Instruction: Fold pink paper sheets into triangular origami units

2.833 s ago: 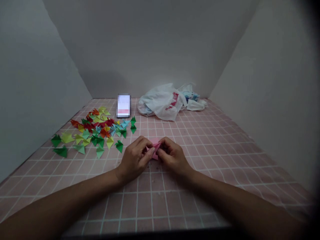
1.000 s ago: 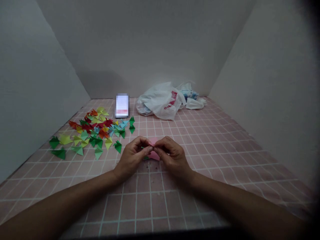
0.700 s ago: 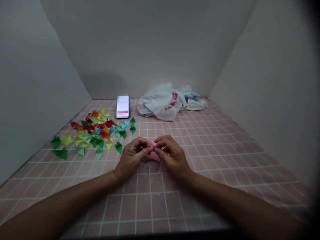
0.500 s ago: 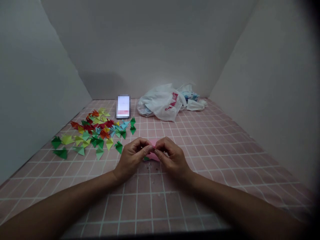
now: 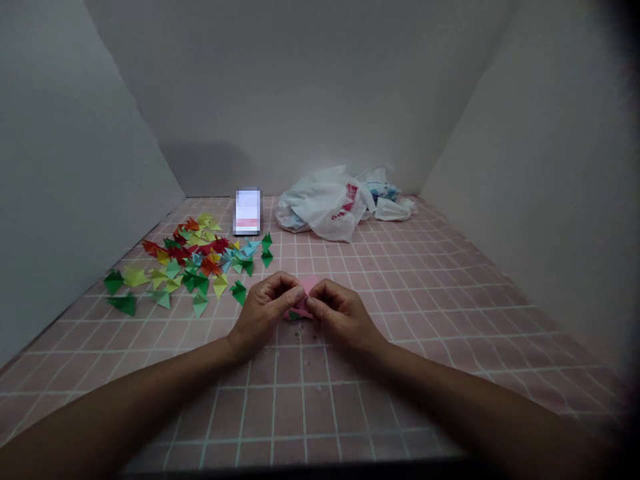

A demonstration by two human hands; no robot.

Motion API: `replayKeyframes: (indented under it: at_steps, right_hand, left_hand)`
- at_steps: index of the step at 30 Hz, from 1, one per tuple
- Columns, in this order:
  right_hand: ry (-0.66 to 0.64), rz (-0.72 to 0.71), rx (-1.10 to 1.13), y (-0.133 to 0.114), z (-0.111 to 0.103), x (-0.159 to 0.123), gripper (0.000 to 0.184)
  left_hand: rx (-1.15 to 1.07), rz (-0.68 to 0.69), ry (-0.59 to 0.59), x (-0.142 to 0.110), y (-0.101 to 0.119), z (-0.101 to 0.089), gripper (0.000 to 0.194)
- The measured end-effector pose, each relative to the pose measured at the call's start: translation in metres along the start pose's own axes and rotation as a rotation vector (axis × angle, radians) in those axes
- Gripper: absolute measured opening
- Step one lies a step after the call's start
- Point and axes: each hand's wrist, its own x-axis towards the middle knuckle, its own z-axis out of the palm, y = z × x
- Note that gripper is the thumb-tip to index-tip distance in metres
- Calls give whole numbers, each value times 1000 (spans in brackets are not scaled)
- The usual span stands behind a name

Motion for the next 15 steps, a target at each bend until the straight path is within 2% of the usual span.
replayKeyframes:
  at_steps: [3,6,10,15]
  right_hand:
    - [-16,49,-33,-3,0,-2,20]
    - [-57,116,64,-5,1,-3,20]
    - [-66,173,187,-4,1,-3,19]
    - [-4,129,211,1,-1,-1,23]
  left_hand:
    - [38,8,-18,0,0,-1,22]
    - [68,0,-30,-1,1,-1,24]
    - [-35,-73,-55,1,0,1,27]
    - [-148,-199,-139,4,-5,1,31]
